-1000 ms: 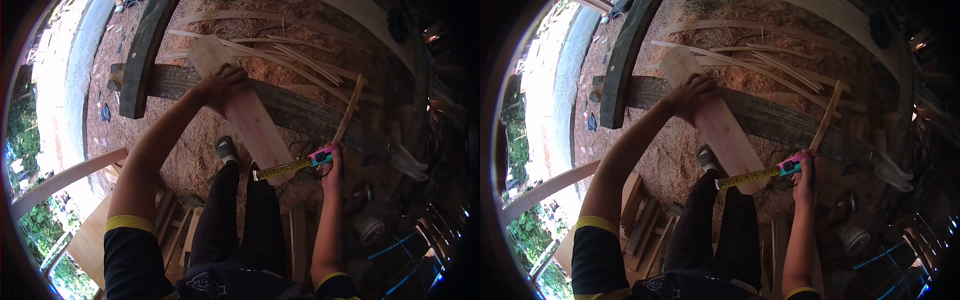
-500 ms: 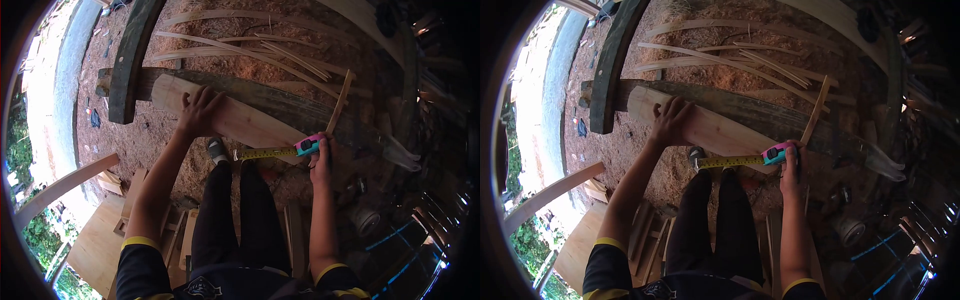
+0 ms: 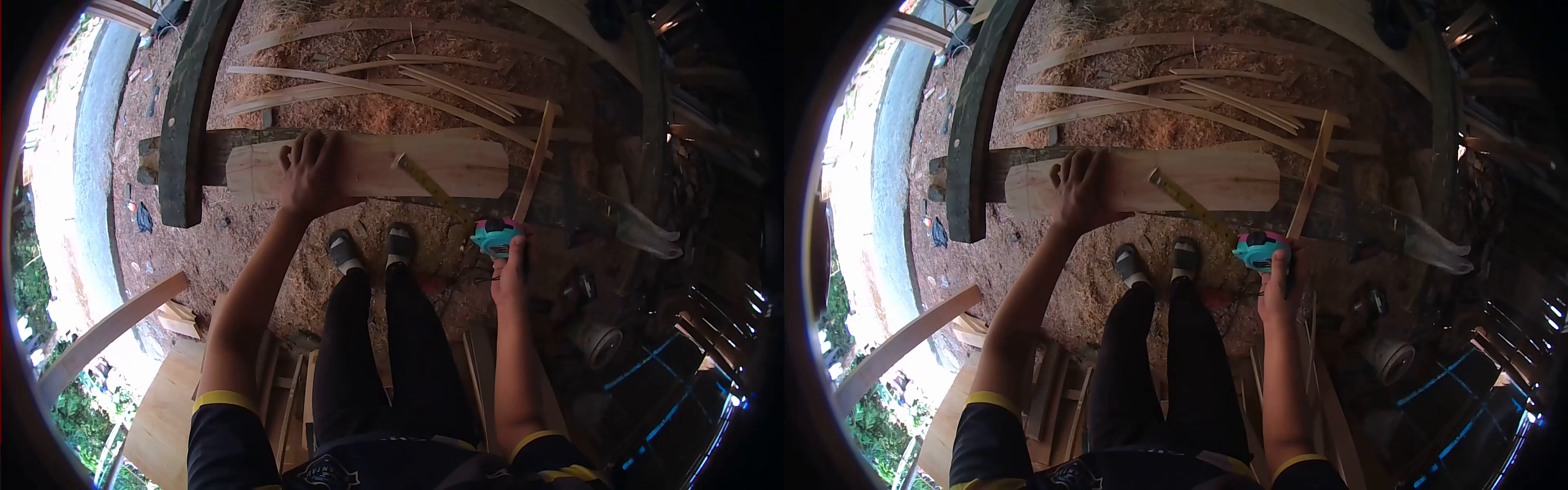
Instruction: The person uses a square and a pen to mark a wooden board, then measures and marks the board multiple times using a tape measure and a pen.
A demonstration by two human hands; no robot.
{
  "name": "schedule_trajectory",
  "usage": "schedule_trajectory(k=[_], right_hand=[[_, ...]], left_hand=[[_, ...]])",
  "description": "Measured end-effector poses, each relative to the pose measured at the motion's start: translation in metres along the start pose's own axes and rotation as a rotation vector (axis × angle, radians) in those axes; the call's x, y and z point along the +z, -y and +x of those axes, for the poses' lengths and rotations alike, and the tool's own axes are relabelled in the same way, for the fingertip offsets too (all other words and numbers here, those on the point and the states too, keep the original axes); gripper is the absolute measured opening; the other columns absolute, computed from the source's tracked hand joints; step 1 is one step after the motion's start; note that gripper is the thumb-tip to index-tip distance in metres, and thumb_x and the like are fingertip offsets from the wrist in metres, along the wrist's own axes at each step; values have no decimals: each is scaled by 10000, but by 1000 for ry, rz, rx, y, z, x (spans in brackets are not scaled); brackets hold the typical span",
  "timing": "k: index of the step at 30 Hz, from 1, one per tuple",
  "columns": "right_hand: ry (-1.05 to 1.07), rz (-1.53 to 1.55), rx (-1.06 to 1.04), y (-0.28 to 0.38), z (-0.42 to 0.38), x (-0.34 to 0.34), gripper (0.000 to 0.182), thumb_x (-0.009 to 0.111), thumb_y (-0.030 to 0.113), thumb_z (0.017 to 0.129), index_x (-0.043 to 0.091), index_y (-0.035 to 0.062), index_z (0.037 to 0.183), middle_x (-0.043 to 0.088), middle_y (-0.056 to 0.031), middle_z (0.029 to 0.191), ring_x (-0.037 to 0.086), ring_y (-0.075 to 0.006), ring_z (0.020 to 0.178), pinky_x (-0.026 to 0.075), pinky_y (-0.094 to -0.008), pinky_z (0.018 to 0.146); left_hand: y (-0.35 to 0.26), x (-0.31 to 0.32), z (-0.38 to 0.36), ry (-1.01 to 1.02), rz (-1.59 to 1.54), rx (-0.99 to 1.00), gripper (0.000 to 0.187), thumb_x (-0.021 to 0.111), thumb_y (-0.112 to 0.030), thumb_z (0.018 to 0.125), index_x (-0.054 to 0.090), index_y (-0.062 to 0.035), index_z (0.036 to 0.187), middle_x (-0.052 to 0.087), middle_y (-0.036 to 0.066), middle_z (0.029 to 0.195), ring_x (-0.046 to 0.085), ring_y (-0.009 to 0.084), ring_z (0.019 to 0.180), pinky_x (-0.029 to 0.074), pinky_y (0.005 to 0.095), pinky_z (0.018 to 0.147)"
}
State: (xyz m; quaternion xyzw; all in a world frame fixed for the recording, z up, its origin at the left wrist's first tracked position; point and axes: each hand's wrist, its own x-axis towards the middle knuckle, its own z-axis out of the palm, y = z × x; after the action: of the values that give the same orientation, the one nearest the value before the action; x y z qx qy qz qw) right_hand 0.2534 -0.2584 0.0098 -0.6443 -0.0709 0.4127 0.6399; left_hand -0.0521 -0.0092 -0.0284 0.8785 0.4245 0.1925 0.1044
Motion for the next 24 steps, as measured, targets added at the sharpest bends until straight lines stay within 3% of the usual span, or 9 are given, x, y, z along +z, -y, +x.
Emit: schedule_trajectory(k=[3,5,6,8,9,11,14,18,24], right_hand=[[-3,-24,-29,-11,-1,1,488,805,408,1012,564,72,1272,620,-36,1174,616,-164,1100,532,-363,965],[46,-271,-154,-25,-4,-4,456,763,316,1052,535,69,1360,638,-81,1247,654,-203,1164,571,-395,1014],[54,-285,-161,-24,-9,7,463,801,303,1025,536,59,1317,628,-78,1243,634,-188,1145,542,-373,1018],[64,-333,-186,-18,-25,36,461,814,310,1014,534,60,1281,619,-75,1238,618,-185,1143,519,-367,1025],[78,-380,-212,-17,-31,50,461,827,318,1002,531,60,1244,611,-72,1234,601,-183,1140,497,-360,1033],[80,-436,-218,-24,-42,75,467,865,301,967,492,86,1145,561,-59,1160,541,-158,1075,478,-337,977],[164,-454,-189,-53,-62,111,435,856,234,967,460,97,1086,543,-70,1168,530,-153,1066,476,-324,968],[314,-373,-94,-77,-102,189,472,841,212,973,421,91,1150,538,-97,1256,527,-147,1097,471,-324,992],[380,-406,-184,-131,-159,309,484,820,235,986,397,84,1166,541,-152,1336,539,-205,1200,459,-352,1053]], left_hand=[[7,-3,2,75,4,-22,1243,1025,-493,443,534,-120,1523,541,173,1447,497,411,1402,361,583,1082],[17,-11,0,146,-119,31,1089,978,-486,617,538,-119,1542,512,196,1517,468,423,1432,337,591,1148],[22,-13,-3,148,-122,34,1089,978,-486,617,538,-119,1542,512,196,1517,468,423,1432,337,591,1148],[31,-18,-12,127,-225,32,813,817,-468,879,536,-126,1561,452,216,1599,411,443,1477,293,562,1211],[30,-23,-19,119,-222,33,813,817,-468,879,536,-126,1561,452,216,1599,411,443,1477,293,562,1211],[21,-34,-42,61,-268,-137,556,690,-355,1004,607,-133,1507,494,185,1579,436,417,1455,313,525,1199],[8,-61,-75,153,-473,-294,437,599,-281,1063,656,-129,1467,629,127,1454,502,356,1380,331,488,1165],[19,-95,-102,285,-662,-390,462,536,-294,1101,616,-83,1504,652,127,1412,540,332,1352,326,462,1171],[94,-134,-139,299,-865,-482,689,489,-354,1133,316,-12,1706,623,223,1395,578,364,1319,334,455,1197]])
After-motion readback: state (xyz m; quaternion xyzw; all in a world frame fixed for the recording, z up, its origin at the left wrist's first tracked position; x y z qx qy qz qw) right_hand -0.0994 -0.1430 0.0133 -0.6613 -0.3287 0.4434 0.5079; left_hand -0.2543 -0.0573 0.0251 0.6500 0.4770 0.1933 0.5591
